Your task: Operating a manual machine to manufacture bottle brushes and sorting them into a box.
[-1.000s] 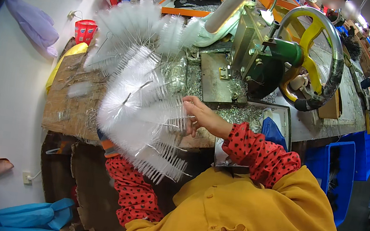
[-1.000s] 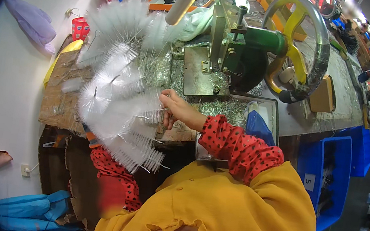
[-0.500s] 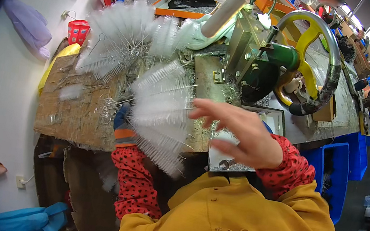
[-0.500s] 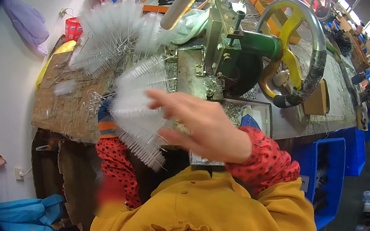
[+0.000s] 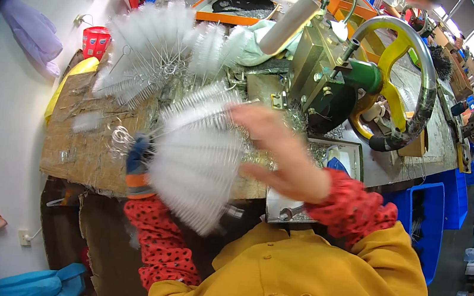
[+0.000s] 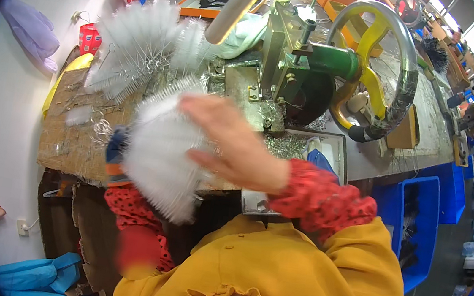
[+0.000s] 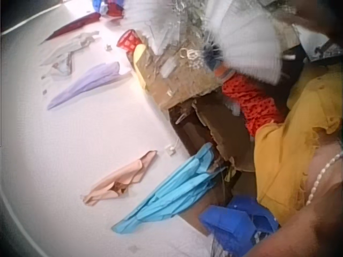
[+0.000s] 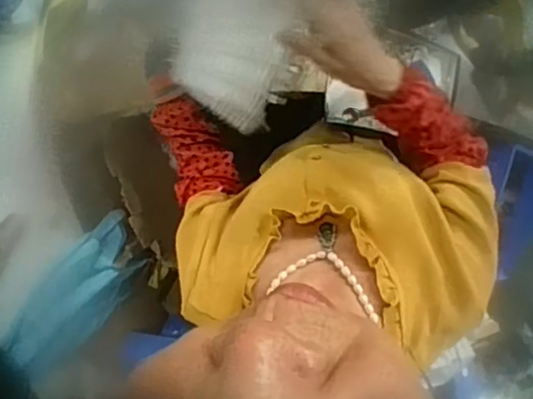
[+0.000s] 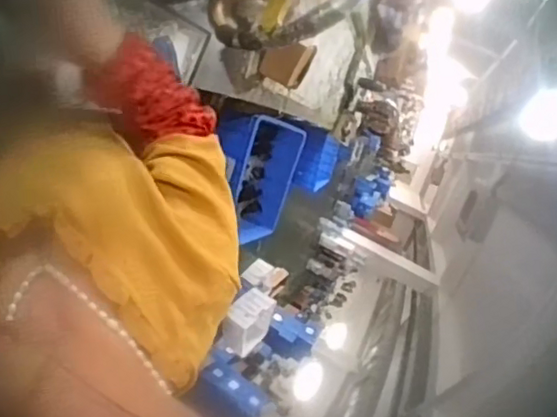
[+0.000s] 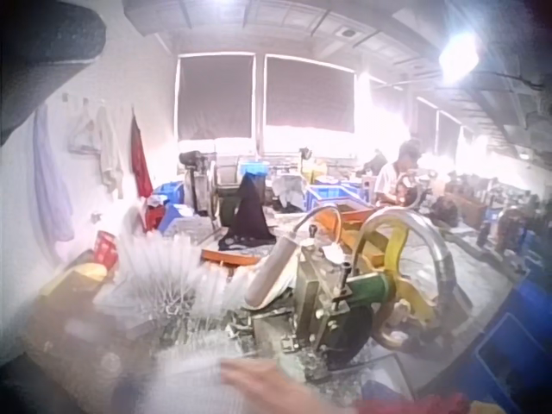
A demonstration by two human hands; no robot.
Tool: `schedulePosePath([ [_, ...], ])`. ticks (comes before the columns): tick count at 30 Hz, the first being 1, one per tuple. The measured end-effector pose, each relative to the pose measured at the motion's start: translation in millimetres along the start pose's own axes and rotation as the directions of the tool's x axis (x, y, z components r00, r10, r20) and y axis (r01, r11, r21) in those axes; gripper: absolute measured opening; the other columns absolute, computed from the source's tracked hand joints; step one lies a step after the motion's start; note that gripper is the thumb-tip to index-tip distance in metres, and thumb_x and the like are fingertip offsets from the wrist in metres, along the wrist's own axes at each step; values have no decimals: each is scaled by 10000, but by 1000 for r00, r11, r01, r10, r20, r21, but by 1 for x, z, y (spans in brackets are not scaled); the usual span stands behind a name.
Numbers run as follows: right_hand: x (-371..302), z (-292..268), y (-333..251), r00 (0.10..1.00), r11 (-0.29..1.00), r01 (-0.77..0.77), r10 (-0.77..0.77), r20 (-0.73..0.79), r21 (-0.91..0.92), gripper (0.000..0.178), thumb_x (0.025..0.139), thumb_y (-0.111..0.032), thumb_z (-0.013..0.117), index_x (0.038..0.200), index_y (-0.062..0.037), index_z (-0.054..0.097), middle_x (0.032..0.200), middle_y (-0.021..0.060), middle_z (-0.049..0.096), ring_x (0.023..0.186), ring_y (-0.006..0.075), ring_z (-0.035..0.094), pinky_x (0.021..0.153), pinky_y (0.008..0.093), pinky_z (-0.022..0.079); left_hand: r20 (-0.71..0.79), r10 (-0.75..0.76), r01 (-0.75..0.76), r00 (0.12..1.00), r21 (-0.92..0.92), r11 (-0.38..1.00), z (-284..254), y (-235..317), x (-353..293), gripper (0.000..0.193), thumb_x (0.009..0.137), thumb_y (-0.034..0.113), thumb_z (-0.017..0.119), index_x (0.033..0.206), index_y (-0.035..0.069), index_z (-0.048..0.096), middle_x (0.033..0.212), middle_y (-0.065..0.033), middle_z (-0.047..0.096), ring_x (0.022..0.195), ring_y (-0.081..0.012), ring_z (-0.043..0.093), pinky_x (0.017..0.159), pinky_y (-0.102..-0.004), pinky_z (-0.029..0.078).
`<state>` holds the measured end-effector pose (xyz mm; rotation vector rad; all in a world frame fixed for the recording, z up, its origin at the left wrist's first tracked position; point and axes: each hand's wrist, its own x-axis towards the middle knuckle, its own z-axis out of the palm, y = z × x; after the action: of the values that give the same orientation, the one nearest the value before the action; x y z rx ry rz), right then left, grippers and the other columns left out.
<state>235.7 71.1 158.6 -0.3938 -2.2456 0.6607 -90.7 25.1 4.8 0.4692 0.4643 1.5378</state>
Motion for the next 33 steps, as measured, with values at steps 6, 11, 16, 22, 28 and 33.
schedulePosePath([
  [6,-67,-130,18,797,765,-307,-119,-592,-566,480,862,-113,656,1287,25,478,1265,167,537,1195,294,484,1039,394,352,-73,-102,112,992,139,984,12,-18,33,95,869,61,610,960,78,587,883,-65,650,810,-212,649,757,-355,546],
  [11,-117,-152,48,631,553,-583,-154,-760,-595,559,859,-107,683,1315,33,391,1146,174,563,1127,252,533,981,379,410,-136,-222,246,965,201,948,-45,-29,86,178,840,46,612,1015,79,616,951,-76,650,884,-195,634,804,-326,535],
  [16,-132,-151,62,457,855,-505,384,-802,121,315,879,-128,664,1062,-8,437,688,80,594,506,143,599,486,252,483,52,-379,366,924,170,915,-69,-4,85,226,829,51,633,1038,99,562,1018,-83,614,923,-218,624,825,-348,528],
  [22,-87,-225,42,527,666,-745,573,-628,-17,317,894,-167,623,1088,12,448,657,67,571,496,132,581,470,260,475,26,-299,292,954,147,945,-27,-32,109,252,821,38,639,1036,103,526,1026,-88,614,911,-244,625,824,-380,528],
  [28,-10,-293,67,716,639,-697,595,-365,-326,148,837,-140,610,836,7,595,561,68,544,434,151,551,407,286,443,83,-365,341,927,217,915,-20,-34,119,215,821,60,643,1008,87,541,996,-72,621,903,-210,620,814,-352,520],
  [33,11,-324,96,668,635,-743,683,-295,-210,173,823,-96,596,701,24,614,554,65,554,425,146,549,371,270,433,-70,-289,296,955,304,905,-19,-35,120,199,825,64,637,1000,86,545,939,-62,614,824,-194,610,783,-336,512],
])
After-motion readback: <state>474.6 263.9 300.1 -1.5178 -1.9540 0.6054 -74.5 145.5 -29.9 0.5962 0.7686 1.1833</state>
